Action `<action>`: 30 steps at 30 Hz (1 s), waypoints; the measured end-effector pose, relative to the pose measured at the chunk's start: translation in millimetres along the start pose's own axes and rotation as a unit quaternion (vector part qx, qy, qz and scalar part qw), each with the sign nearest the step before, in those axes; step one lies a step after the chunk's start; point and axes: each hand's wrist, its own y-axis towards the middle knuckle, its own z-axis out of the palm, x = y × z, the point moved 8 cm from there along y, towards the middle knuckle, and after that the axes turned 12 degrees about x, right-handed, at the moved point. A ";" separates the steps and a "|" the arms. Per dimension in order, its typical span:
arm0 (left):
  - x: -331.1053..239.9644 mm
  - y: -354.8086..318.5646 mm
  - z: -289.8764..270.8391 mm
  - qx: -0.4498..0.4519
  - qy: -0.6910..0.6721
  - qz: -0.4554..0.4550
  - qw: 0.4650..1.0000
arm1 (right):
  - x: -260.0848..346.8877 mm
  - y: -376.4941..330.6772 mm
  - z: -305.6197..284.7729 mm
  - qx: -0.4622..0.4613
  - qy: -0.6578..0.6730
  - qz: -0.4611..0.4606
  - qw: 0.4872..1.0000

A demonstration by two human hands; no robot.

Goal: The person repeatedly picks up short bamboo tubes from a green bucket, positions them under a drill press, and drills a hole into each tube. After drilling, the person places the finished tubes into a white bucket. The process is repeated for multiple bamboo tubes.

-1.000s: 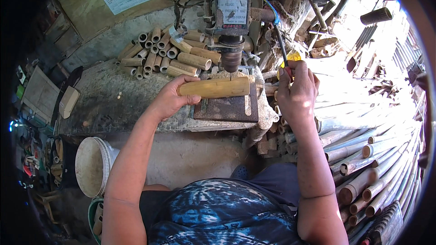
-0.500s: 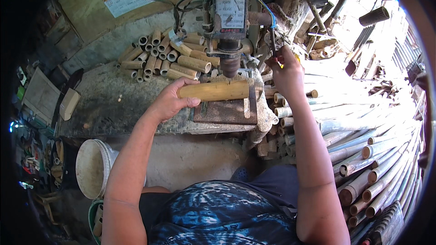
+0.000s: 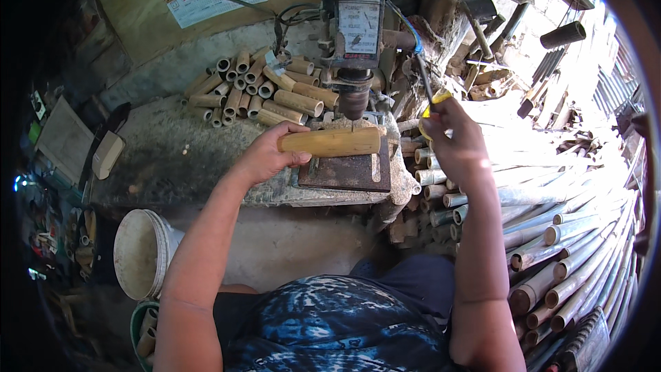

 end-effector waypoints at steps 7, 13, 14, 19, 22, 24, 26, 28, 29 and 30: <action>-29.5 24.2 36.6 -0.045 0.238 0.067 0.968 | 78.4 -16.3 -91.4 -0.247 -0.063 -0.160 0.954; -27.4 49.7 52.3 -0.048 0.273 0.053 0.959 | 96.5 1.5 -102.0 -0.275 -0.136 -0.174 0.936; -26.7 51.9 53.0 -0.047 0.271 0.060 0.960 | 93.7 0.7 -101.2 -0.262 -0.133 -0.164 0.942; -22.9 54.9 53.5 -0.048 0.251 0.089 0.963 | 82.8 -20.6 -84.9 -0.269 -0.130 -0.175 0.938; -23.0 53.5 51.7 -0.048 0.250 0.088 0.963 | 74.1 -32.1 -68.5 -0.263 -0.129 -0.184 0.938; -26.8 50.0 51.6 -0.058 0.277 0.097 0.954 | 68.0 -40.2 -56.2 -0.260 -0.125 -0.187 0.939; -25.9 49.7 52.0 -0.054 0.265 0.084 0.959 | 60.1 -42.9 -43.4 -0.247 -0.116 -0.176 0.946; -25.6 49.5 52.5 -0.049 0.250 0.080 0.964 | 50.3 -42.0 -29.7 -0.218 -0.115 -0.145 0.958; -25.1 49.2 52.8 -0.044 0.241 0.080 0.966 | 47.5 -41.6 -24.2 -0.210 -0.108 -0.145 0.961; -24.5 49.2 52.8 -0.041 0.232 0.079 0.969 | 45.1 -40.9 -20.4 -0.212 -0.107 -0.144 0.961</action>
